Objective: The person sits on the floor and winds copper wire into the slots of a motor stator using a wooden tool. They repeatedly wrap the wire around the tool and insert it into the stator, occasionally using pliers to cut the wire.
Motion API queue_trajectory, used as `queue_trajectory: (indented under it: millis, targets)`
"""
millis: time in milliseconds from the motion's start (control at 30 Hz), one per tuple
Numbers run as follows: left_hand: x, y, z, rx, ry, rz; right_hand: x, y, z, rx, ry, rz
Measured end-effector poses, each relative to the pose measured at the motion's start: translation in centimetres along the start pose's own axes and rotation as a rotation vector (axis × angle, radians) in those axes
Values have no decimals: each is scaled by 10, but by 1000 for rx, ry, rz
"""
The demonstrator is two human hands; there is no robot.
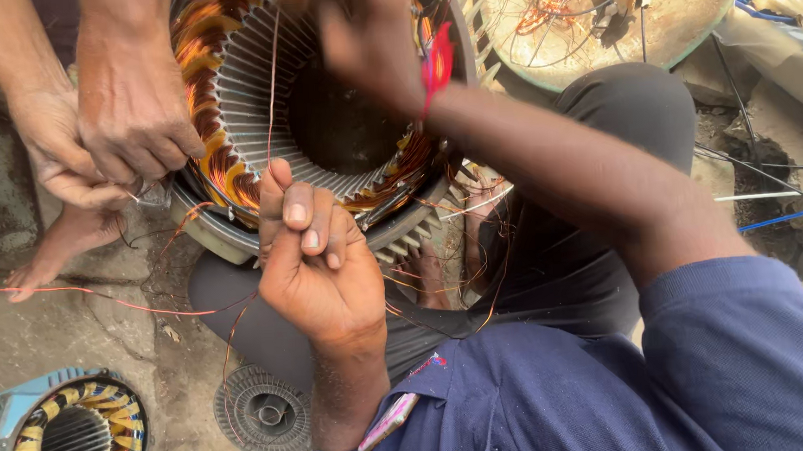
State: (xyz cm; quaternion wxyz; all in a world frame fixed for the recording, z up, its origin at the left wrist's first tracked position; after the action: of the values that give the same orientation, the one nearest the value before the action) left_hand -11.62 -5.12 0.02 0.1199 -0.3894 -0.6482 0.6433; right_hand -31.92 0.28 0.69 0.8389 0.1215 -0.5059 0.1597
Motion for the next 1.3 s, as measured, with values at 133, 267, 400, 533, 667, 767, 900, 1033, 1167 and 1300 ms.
queue_trajectory:
  millis: [133, 267, 400, 533, 667, 767, 900, 1033, 1167, 1300]
  targets:
    - [-12, -4, 2, 83, -174, 360, 19, 7, -32, 347, -11, 219]
    - [-25, -37, 7, 412, -445, 1018, -26, 38, -11, -17, -131, 332]
    - [-29, -79, 16, 862, -659, 1353, -52, 52, -14, -177, -246, 17]
    - [-35, -108, 28, 1198, -992, 1708, -71, 43, -15, -106, -423, 26]
    - [-39, -123, 25, 1484, -1323, 1844, -66, 33, -13, -95, -203, 110]
    - [-40, -122, 26, 1501, -1331, 1968, -68, 22, -12, -66, -174, 193]
    - [-54, -100, 42, 914, -1062, 1831, -82, 15, -12, -229, -223, -127]
    - [-51, -38, 56, 320, -541, 1142, -110, -6, -4, -72, -412, -564]
    - [-39, -5, 44, 108, -501, 774, -59, -7, -16, -129, -192, -14]
    - [-29, 4, 31, 16, -506, 678, -6, -1, -35, 89, -53, 249]
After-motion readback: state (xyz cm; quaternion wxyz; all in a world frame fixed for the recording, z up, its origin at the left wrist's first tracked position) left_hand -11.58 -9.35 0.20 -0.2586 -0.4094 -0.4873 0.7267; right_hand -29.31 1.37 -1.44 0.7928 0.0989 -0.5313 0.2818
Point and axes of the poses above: each hand's wrist, its own z-axis towards the middle knuckle, its own y-axis out of the back of the hand, x = y × z, the point moved 6 cm from there along z, towards the middle knuckle, and after that the axes turned 13 degrees about -y, right-handed, at the moved point
